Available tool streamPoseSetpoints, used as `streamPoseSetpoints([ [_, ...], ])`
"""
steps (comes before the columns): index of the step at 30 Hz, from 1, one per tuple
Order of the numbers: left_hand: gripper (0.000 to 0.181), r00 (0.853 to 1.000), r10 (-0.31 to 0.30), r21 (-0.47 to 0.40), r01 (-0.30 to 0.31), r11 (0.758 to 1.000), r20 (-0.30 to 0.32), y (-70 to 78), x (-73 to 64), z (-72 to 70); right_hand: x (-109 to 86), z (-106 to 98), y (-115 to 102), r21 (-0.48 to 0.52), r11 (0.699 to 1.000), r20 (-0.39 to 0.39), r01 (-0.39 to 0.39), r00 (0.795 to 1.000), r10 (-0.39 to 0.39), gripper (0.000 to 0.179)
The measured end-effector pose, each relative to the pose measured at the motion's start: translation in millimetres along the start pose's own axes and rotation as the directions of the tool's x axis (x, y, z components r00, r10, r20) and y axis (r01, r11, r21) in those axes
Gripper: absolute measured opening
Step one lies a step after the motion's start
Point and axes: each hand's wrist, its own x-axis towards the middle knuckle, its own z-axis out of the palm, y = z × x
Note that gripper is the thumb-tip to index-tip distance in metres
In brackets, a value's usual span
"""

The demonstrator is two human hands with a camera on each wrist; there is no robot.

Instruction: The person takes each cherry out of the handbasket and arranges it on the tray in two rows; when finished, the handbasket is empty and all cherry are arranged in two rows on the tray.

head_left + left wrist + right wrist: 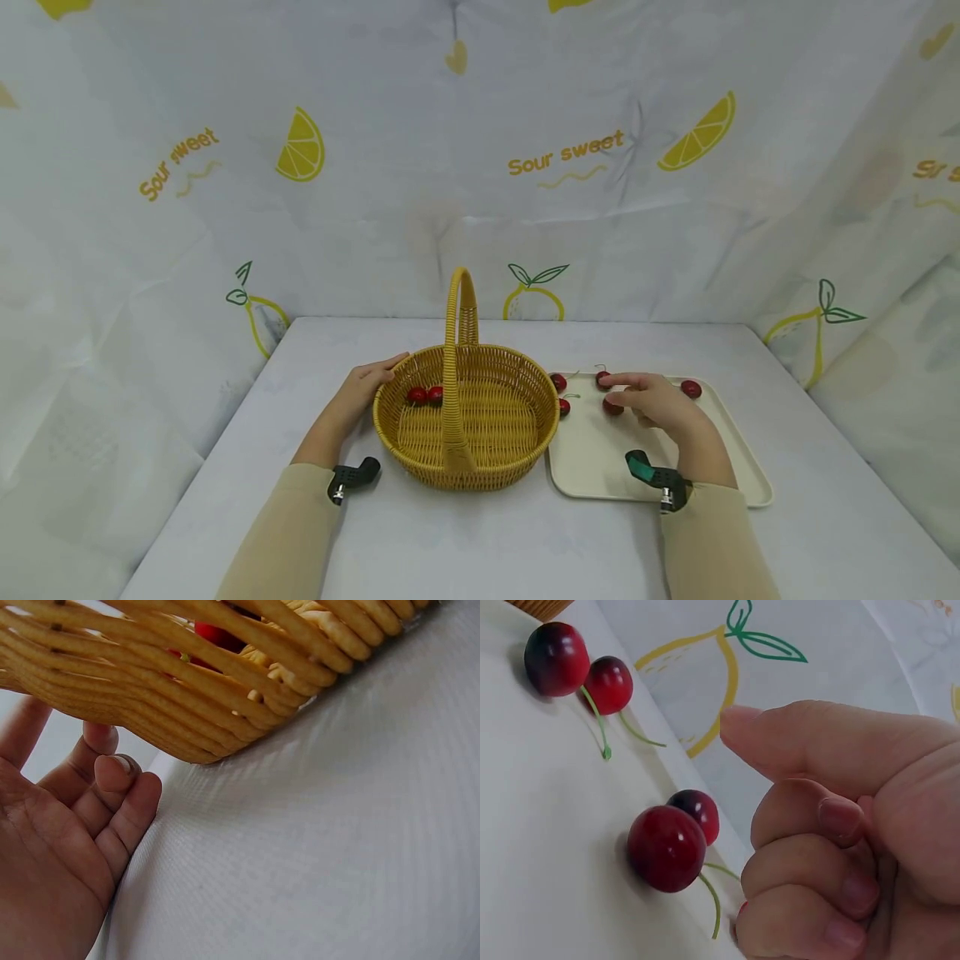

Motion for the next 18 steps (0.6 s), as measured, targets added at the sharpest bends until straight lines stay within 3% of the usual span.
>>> streamPoseSetpoints([
  [6, 0.049, 1.000, 0.013, 0.012, -0.013, 1.000, -0.004, -3.9, 1.7, -1.7, -10.1, 0.7, -22.2, 0.102, 0.991, 0.025, 0.088, 0.996, -0.091, 0.053],
  [13, 0.048, 1.000, 0.018, -0.003, -0.017, 1.000, 0.005, -1.2, 0.9, -0.3, -20.5, 17.3, -56.5, 0.115, 0.974, -0.017, 0.197, 0.980, -0.196, 0.052],
  [18, 0.048, 1.000, 0.002, -0.015, -0.002, 1.000, -0.003, 0.6, 0.1, 1.8, -24.3, 32.7, -80.8, 0.127, 0.958, 0.007, 0.256, 0.966, -0.259, 0.050],
])
